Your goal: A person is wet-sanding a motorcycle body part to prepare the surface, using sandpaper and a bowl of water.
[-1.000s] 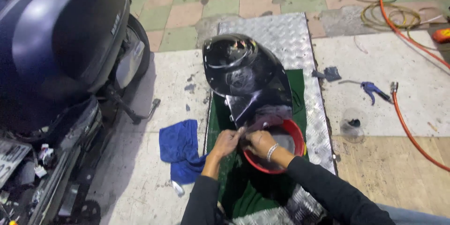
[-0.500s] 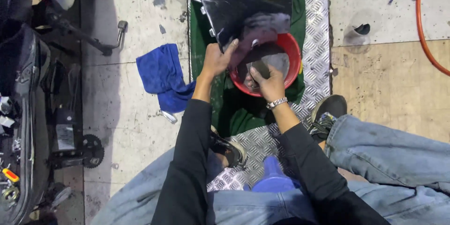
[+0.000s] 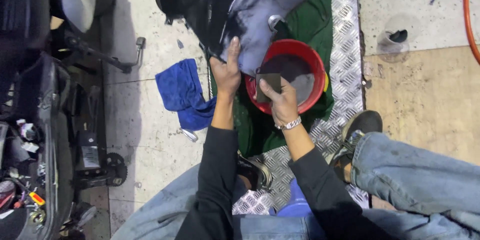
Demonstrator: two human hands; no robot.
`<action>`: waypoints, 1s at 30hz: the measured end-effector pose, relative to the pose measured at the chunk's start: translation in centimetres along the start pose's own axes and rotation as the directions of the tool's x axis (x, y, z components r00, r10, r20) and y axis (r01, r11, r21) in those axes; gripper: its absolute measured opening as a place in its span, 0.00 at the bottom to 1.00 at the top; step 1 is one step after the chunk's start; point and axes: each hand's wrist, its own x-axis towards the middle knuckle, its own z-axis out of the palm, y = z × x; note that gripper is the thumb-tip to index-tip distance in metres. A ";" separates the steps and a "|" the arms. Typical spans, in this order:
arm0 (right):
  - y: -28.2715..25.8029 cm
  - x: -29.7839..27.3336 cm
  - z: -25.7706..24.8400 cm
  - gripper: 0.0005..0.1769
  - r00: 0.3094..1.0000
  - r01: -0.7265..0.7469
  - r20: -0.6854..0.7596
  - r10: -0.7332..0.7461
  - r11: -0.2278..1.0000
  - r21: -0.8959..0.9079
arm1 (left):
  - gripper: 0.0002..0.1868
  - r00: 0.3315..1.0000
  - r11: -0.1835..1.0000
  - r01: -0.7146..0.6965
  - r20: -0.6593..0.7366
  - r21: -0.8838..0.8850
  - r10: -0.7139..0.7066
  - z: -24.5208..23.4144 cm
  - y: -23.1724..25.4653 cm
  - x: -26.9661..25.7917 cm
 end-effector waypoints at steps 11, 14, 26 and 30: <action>-6.0 -0.4 5.5 0.12 0.955 0.243 0.274 -0.111 0.822 -0.514 | 0.17 0.978 0.961 -0.098 -0.203 -0.259 0.045 -2.3 0.6 0.1; -7.5 -1.6 6.9 0.11 0.941 0.230 0.334 -0.059 0.836 -0.499 | 0.18 0.978 0.957 -0.102 -0.204 -0.272 0.046 -2.5 2.6 0.4; -7.9 -1.0 6.9 0.09 0.931 0.175 0.366 0.002 0.876 -0.449 | 0.18 0.987 0.964 -0.087 -0.156 -0.252 0.048 -2.3 4.9 0.1; -9.7 -1.1 7.3 0.07 0.897 0.154 0.440 0.030 0.914 -0.376 | 0.17 0.991 0.968 -0.073 -0.125 -0.241 0.043 -2.3 4.6 0.1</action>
